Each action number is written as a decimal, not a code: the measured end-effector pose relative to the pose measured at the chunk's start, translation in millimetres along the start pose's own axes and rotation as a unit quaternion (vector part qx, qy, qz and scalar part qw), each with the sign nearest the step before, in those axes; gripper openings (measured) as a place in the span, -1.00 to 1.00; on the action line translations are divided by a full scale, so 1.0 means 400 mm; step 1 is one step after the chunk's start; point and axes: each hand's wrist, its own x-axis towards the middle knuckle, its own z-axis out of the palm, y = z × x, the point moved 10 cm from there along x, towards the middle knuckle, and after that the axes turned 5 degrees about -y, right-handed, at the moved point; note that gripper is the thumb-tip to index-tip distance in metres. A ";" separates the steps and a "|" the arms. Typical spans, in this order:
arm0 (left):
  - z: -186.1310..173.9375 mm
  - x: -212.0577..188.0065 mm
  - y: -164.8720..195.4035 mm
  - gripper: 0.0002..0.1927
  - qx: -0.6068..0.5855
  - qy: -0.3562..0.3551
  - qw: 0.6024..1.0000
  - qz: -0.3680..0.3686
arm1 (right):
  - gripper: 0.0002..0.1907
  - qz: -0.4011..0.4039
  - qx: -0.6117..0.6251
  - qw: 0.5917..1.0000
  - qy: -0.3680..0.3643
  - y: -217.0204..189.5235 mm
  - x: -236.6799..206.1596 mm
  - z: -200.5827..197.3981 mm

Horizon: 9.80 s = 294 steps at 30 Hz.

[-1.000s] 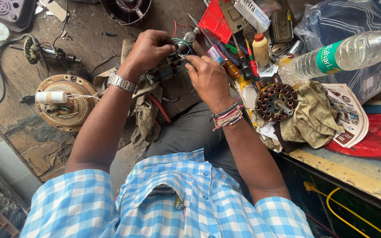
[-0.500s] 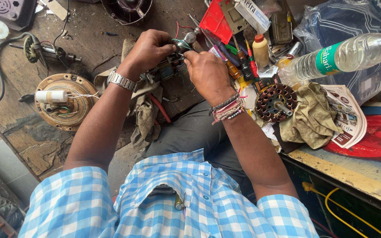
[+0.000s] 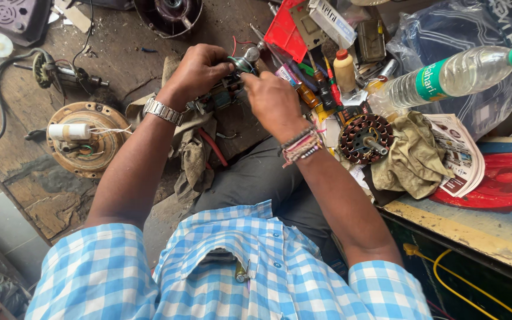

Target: The person uses a screwdriver to adjust connections on a small electric motor while seated on the floor. They repeatedly tighten and loosen screws on the motor's terminal block and handle the attached wires.

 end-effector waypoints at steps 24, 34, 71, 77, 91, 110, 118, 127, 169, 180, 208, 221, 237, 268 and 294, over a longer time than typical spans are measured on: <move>0.000 -0.002 -0.001 -0.80 -0.005 0.017 1.000 0.007 | -0.77 0.030 0.095 0.994 0.039 0.014 -0.035 -0.020; 0.006 -0.002 -0.001 -0.80 -0.008 0.005 1.000 -0.016 | -0.80 0.014 0.038 0.999 0.018 0.001 -0.022 -0.027; 0.012 0.005 -0.007 -0.81 -0.009 -0.007 1.000 0.014 | -0.77 0.060 0.139 0.988 0.013 0.037 -0.053 -0.031; -0.003 0.015 -0.009 -0.82 -0.017 -0.014 1.000 0.014 | -0.79 0.054 0.164 0.984 0.036 0.044 -0.061 -0.029; -0.016 -0.007 0.009 -0.84 0.032 0.031 0.998 0.055 | -0.75 0.079 0.150 0.983 0.073 0.059 -0.084 0.008; -0.003 -0.026 -0.004 -0.78 -0.042 0.010 0.998 -0.037 | -0.76 0.042 0.326 0.916 0.231 0.058 -0.034 0.085; 0.000 -0.033 0.009 -0.81 0.029 0.013 0.999 -0.020 | -0.83 0.033 0.283 0.930 0.232 0.051 -0.049 0.102; -0.012 -0.055 -0.026 -0.81 -0.037 0.079 0.996 -0.012 | -0.83 0.036 0.293 0.926 0.234 0.053 -0.037 0.116; -0.009 -0.009 -0.060 -0.86 -0.184 0.019 0.981 -0.054 | -0.68 0.027 0.326 0.921 0.212 0.047 0.003 0.076; 0.003 -0.025 -0.031 -0.84 -0.043 0.013 0.994 -0.104 | -0.76 -0.018 0.303 0.927 0.221 0.046 -0.016 0.084; -0.026 -0.016 -0.057 -0.82 -0.073 0.090 0.993 -0.036 | -0.66 0.033 0.354 0.914 0.196 0.073 -0.030 0.102; -0.010 -0.011 -0.040 -0.86 -0.130 0.012 0.988 -0.077 | -0.69 0.015 0.259 0.942 0.212 0.043 -0.123 0.078; -0.005 -0.012 -0.045 -0.85 -0.148 0.013 0.986 -0.071 | -0.75 0.012 0.309 0.926 0.217 0.038 -0.104 0.083; 0.000 -0.009 -0.047 -0.86 -0.171 -0.007 0.984 -0.048 | -0.80 0.090 0.173 0.979 0.052 0.040 -0.022 0.090; -0.020 -0.012 -0.038 -0.83 -0.107 0.036 0.992 -0.065 | -0.72 0.113 0.145 0.982 0.051 0.037 -0.041 0.090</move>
